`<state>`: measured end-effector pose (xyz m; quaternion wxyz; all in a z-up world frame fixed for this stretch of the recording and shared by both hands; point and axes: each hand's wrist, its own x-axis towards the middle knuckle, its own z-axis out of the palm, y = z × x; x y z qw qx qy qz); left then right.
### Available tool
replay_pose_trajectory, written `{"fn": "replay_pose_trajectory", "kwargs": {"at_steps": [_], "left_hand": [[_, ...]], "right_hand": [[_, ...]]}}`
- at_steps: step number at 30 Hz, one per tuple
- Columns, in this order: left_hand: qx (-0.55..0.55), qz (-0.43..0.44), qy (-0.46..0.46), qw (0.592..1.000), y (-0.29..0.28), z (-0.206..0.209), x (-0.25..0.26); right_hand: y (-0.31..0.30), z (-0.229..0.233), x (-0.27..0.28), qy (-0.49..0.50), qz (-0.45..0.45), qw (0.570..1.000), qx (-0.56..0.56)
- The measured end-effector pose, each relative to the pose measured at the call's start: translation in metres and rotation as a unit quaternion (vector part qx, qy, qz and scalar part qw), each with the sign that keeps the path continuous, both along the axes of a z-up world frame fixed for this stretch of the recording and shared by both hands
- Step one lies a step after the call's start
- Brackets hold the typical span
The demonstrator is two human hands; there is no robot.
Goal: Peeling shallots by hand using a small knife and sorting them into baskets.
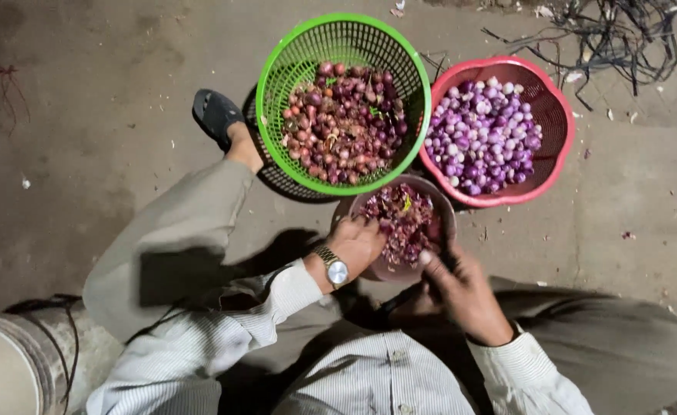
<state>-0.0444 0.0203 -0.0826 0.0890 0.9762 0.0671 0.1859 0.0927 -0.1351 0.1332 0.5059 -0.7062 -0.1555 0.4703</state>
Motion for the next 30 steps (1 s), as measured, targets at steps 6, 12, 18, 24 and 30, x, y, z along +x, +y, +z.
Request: {"fn": "replay_pose_trajectory", "kwargs": {"at_steps": [6,12,18,24,30], "left_hand": [[-0.097,0.055,0.556,0.823,0.108,0.016,0.018],[0.008,0.289,0.406,0.867,0.228,-0.045,0.016],[-0.195,0.396,0.182,0.879,0.242,-0.015,0.040],[-0.053,0.406,0.236,0.881,0.240,-0.069,0.050],[-0.291,0.444,0.062,0.845,0.199,0.002,0.044]], "right_hand": [[0.019,-0.045,0.011,0.090,0.165,0.980,-0.068],[0.009,-0.113,0.023,0.002,0.173,0.972,-0.157],[0.004,-0.119,0.033,-0.028,0.213,0.972,-0.092],[0.016,-0.092,0.036,0.015,0.187,0.974,-0.125],[0.022,-0.071,0.038,0.219,0.080,0.968,-0.095]]}}
